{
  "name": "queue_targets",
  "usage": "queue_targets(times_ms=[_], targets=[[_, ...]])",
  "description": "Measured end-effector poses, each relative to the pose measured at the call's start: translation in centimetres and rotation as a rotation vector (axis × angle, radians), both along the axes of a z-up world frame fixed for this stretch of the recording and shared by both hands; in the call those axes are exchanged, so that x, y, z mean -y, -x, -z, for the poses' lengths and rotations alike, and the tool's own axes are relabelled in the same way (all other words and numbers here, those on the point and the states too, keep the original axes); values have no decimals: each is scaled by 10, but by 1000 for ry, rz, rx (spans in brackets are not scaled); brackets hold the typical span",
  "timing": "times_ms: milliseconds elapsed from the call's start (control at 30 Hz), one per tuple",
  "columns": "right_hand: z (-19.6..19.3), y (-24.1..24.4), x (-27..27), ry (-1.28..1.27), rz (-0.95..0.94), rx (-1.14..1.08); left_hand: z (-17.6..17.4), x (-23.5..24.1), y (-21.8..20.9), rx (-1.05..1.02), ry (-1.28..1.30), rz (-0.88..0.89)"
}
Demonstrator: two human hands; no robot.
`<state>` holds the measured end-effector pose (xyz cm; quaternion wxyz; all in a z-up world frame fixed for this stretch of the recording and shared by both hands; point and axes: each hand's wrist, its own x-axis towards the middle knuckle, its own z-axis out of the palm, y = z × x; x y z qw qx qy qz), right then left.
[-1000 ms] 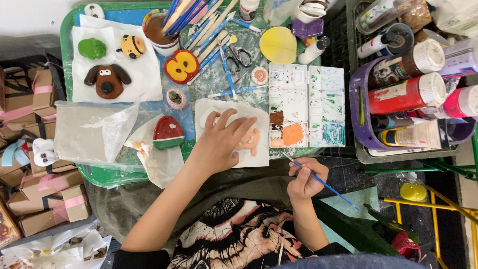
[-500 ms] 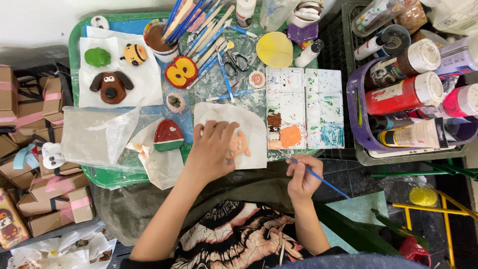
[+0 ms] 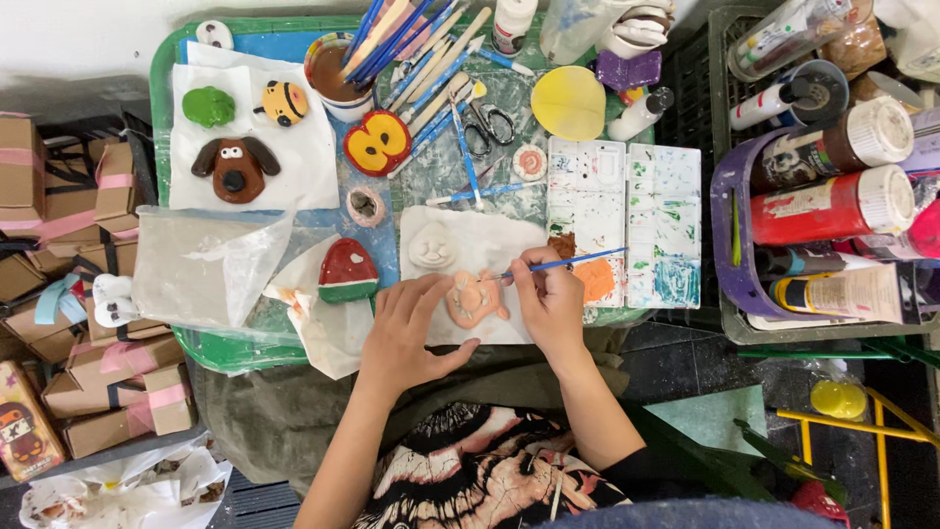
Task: The person is painting a small clay figure using a paintbrush and paint from a palette. They apply orange paint to the figure's facial features and move between different paint colors and a water cup.
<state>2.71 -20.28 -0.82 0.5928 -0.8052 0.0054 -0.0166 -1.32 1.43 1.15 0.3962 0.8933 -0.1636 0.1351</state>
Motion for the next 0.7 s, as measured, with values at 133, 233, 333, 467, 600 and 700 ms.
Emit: queue_targets(times_ms=[133,233,333,467,600,700], targets=[[-3,-3,-6,49,-5,-4,4,1,-1,5,2,-27],[-2,-2,-5,40,-5,-16,4,2,-2,-8,-17,-31],[-1,-2,-3,48,-10,-23,4,2,-3,-32,-26,-17],[-2,-5,-5,73,-31,-15,3,2,-3,-37,-30,-18],[-1,-7,-7,134,-34,-9,4,2,-4,-33,-34,-15],[-1,-8,-8,112,-36,-12,5,1,-4,-32,-33,-12]])
